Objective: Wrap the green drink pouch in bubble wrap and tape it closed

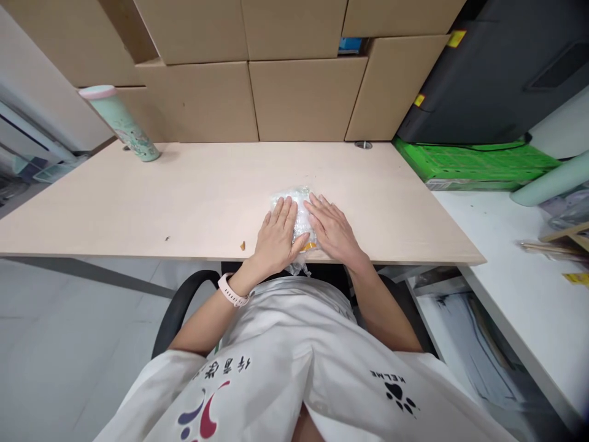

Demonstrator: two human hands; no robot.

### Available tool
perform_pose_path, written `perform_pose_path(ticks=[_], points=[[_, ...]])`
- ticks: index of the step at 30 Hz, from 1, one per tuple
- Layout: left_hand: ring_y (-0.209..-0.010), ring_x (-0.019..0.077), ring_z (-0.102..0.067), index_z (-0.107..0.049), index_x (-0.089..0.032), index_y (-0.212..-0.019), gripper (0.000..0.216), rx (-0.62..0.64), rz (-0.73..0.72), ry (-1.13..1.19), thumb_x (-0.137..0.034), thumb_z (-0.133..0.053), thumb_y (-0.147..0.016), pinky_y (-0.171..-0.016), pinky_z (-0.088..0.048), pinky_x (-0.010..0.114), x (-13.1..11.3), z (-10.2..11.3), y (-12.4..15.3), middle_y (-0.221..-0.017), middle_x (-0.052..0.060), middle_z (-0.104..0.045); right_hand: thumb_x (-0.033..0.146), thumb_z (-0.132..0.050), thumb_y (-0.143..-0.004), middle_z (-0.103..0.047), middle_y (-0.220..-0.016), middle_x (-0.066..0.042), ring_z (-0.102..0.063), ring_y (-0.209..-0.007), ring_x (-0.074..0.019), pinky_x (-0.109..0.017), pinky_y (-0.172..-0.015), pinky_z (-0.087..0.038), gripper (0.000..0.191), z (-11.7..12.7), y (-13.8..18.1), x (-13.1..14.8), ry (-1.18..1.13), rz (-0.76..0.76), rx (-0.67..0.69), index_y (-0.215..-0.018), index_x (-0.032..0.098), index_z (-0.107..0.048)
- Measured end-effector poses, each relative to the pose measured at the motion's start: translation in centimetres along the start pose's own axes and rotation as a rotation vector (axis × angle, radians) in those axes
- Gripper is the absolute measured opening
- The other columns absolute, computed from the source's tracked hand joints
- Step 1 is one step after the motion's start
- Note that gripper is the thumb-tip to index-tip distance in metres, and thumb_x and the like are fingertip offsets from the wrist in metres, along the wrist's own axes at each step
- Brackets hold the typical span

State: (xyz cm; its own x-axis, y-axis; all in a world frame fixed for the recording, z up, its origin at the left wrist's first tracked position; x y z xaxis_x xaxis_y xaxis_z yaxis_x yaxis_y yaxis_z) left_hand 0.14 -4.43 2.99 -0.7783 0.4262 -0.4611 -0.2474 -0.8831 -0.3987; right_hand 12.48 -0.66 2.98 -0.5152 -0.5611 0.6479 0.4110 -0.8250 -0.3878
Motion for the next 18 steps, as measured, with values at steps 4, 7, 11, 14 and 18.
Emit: perform_pose_path(ticks=[4,7,11,14,18], points=[[-0.16,0.0319,-0.011,-0.026,-0.014,-0.16,0.078,0.005,-0.042,0.0,-0.058,-0.045,-0.098,-0.127,-0.016,0.054,0.0,0.4,0.5,-0.169,0.02,-0.023,0.046,-0.038,-0.102,-0.049,-0.157,-0.003,-0.035,-0.152,-0.025,-0.053,-0.124,-0.028,0.048,0.8,0.1,0.0,-0.088,-0.002,-0.05,-0.141,0.03,-0.059],[-0.16,0.0346,-0.007,-0.022,-0.02,-0.161,0.092,-0.013,-0.089,0.009,-0.068,-0.056,-0.09,-0.128,-0.01,0.057,-0.3,1.1,1.1,-0.17,0.019,-0.017,0.049,-0.047,-0.097,-0.06,-0.145,-0.004,-0.054,-0.135,-0.0281,-0.055,-0.115,-0.04,0.044,2.6,0.7,-1.0,-0.153,-0.081,-0.211,-0.137,0.036,-0.061],[-0.159,0.0372,-0.011,-0.029,-0.023,-0.158,0.097,0.007,-0.104,0.043,-0.066,-0.07,-0.082,-0.127,-0.014,0.058,-1.0,1.0,1.1,-0.169,0.019,-0.021,0.049,-0.062,-0.089,-0.069,-0.123,-0.008,-0.068,-0.101,-0.029,-0.052,-0.094,-0.053,0.046,3.6,1.7,-2.7,-0.164,-0.232,-0.326,-0.132,0.035,-0.062],[-0.16,0.0365,-0.009,-0.032,-0.02,-0.157,0.095,-0.005,-0.051,0.087,-0.061,-0.073,-0.081,-0.128,-0.015,0.057,-1.5,0.6,0.8,-0.169,0.02,-0.02,0.046,-0.057,-0.092,-0.072,-0.097,-0.005,-0.067,-0.082,-0.025,-0.047,-0.085,-0.054,0.042,2.9,1.3,-2.3,-0.171,-0.252,-0.253,-0.131,0.031,-0.063],[-0.16,0.0335,-0.006,-0.019,-0.019,-0.161,0.1,-0.136,0.096,0.178,-0.058,-0.07,-0.084,-0.129,-0.011,0.055,-1.4,1.4,1.0,-0.17,0.02,-0.013,0.035,-0.047,-0.098,-0.071,-0.09,-0.003,-0.065,-0.075,-0.0215,-0.04,-0.08,-0.053,0.032,3.6,-1.3,2.3,-0.151,-0.079,-0.234,-0.122,0.03,-0.068]])
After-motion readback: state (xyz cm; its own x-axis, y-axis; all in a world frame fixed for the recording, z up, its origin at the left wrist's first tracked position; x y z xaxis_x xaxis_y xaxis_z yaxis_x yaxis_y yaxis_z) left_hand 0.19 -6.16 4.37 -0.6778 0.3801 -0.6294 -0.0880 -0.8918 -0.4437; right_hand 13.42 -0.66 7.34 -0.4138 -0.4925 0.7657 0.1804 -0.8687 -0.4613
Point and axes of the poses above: each hand's wrist, its own y-axis away from the middle knuckle, its own z-axis out of the back of the hand, x = y × z, the point moved 9 cm from there along -y, towards the middle knuckle
